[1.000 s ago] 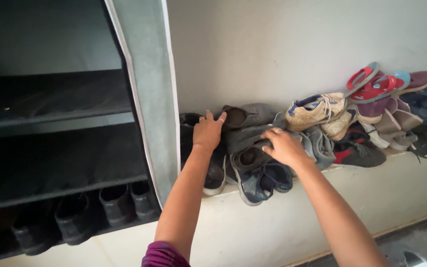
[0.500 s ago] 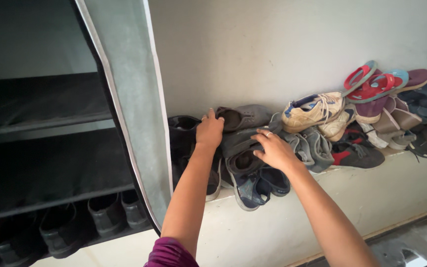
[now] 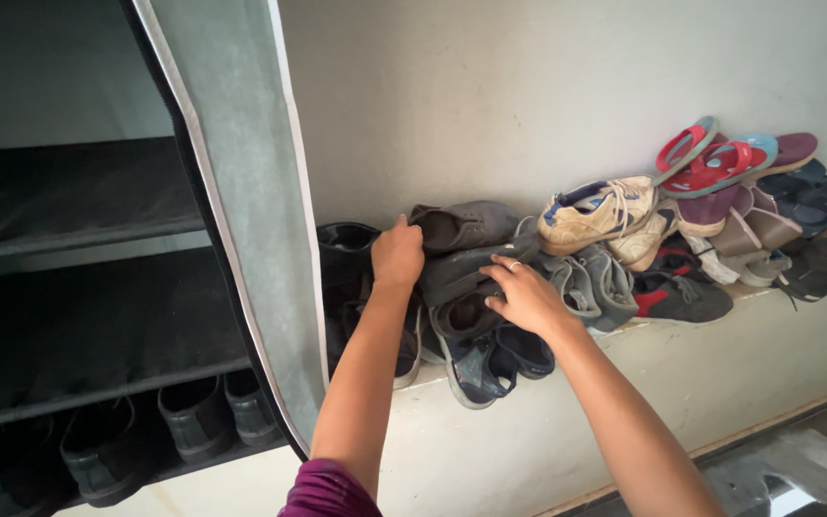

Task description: The person organizes a pile of shoes by placing them into a multi-tiered fabric shoe rack. They pick up pairs of shoes from the floor and arrange them on the shelves, filling the bottom and middle tiers.

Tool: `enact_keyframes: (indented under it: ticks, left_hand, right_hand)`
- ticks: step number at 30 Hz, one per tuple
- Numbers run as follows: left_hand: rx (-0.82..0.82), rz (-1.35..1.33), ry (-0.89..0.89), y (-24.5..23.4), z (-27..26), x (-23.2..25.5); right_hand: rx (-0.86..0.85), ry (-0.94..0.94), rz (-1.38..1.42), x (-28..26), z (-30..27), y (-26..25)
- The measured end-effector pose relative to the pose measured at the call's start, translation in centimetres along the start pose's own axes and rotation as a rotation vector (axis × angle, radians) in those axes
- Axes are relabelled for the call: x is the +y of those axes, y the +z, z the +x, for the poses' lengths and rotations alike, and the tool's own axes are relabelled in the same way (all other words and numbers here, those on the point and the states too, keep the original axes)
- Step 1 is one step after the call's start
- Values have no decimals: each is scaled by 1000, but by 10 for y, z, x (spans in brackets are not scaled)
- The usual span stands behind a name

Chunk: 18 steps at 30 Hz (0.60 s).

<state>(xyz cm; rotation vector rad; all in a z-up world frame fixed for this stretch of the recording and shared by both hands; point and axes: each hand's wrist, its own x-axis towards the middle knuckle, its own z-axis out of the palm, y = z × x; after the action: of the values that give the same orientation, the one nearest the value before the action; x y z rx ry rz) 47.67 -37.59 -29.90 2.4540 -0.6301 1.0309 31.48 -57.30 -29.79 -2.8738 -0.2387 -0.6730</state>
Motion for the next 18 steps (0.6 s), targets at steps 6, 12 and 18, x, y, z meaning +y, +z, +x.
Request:
enact_keyframes:
  ticks: [6, 12, 18]
  left_hand:
    - [3, -50, -65, -17, -2, 6]
    - [-15, -98, -123, -42, -4, 12]
    - [-1, -133, -115, -67, -8, 21]
  right_hand:
    - [-42, 41, -12, 0, 1, 2]
    - [-117, 137, -32, -7, 0, 4]
    - [-110, 144, -28, -5, 0, 5]
